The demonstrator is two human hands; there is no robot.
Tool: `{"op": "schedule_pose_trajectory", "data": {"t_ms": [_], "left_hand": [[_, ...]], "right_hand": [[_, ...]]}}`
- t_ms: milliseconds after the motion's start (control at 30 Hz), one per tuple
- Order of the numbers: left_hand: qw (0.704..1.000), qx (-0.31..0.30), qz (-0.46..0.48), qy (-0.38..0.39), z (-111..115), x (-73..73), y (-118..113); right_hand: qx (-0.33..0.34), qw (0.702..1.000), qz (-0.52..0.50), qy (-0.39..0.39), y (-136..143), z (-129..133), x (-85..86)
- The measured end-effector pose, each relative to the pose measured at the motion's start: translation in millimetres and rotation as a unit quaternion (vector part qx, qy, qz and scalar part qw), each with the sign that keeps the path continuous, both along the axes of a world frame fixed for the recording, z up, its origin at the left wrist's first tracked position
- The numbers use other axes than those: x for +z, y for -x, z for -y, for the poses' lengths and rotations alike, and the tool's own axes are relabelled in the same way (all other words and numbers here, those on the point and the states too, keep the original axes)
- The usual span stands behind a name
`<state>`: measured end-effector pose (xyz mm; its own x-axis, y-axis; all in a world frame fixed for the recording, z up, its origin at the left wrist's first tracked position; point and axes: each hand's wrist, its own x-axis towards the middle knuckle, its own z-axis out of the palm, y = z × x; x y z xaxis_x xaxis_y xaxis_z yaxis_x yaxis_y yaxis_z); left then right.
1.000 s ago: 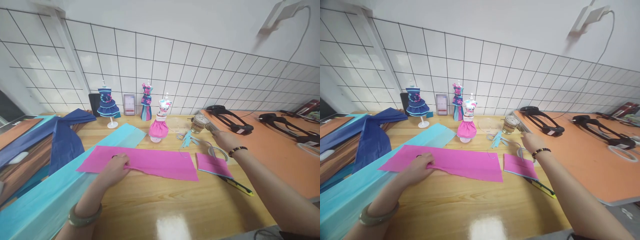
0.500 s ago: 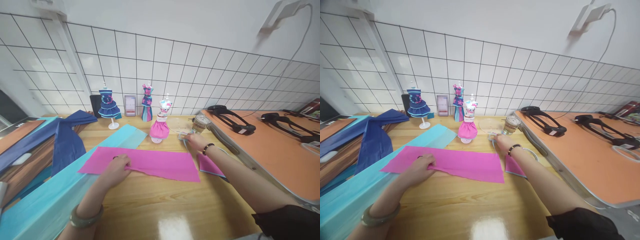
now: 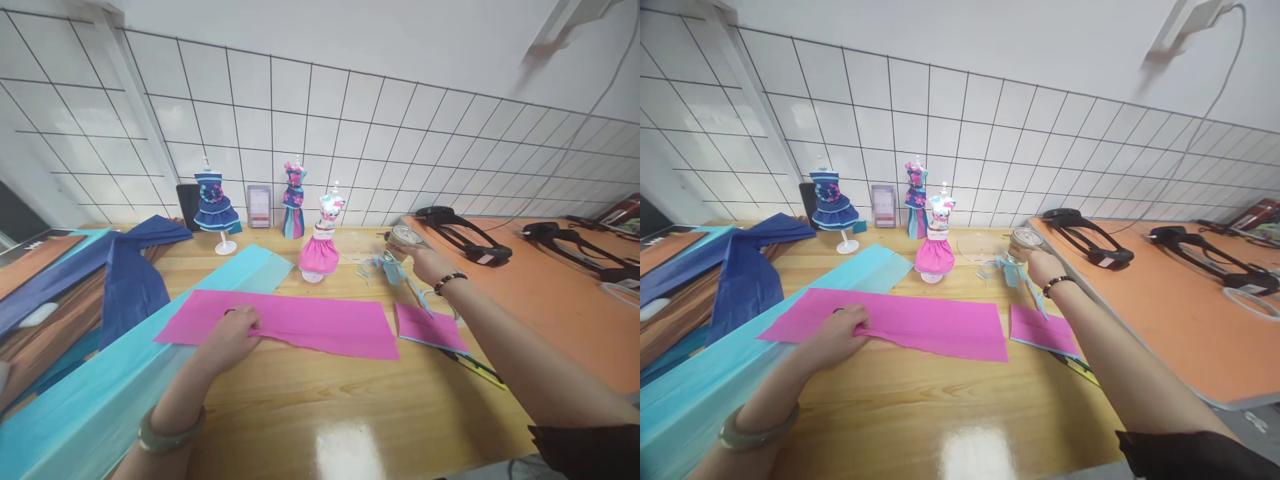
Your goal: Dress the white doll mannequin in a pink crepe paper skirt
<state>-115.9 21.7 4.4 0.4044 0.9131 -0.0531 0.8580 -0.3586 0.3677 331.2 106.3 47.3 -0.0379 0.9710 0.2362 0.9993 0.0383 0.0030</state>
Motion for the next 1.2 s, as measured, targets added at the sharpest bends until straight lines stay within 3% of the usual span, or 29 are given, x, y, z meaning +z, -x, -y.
{"op": "schedule_pose_trajectory", "data": {"t_ms": [100, 200, 400, 533, 800, 933, 1200], "left_hand": [[1.000, 0.000, -0.003, 0.000, 0, 0.9, 0], [1.000, 0.002, -0.005, 0.005, -1, 1.3, 0], [1.000, 0.004, 0.003, 0.006, -1, -0.5, 2], [1.000, 0.001, 0.003, 0.003, 0, 1.2, 1], [1.000, -0.003, 0.007, 0.000, 1, 3.1, 1], [1.000, -0.004, 0.012, -0.005, 2, 3.8, 3], [0.998, 0.003, 0.032, -0.047, -1, 9.8, 5]], "right_hand": [[-0.036, 0.999, -0.006, -0.021, -8, 16, 14.8], [-0.022, 0.999, -0.029, -0.024, -1, 39, 18.5], [0.135, 0.984, -0.093, 0.066, 51, 81, -12.2], [0.208, 0.967, -0.114, 0.093, 80, 76, -28.7], [0.243, 0.951, -0.138, 0.131, 109, 48, -42.2], [0.248, 0.948, -0.145, 0.141, 112, 48, -42.3], [0.222, 0.956, -0.181, 0.067, 115, 58, -27.0]]}}
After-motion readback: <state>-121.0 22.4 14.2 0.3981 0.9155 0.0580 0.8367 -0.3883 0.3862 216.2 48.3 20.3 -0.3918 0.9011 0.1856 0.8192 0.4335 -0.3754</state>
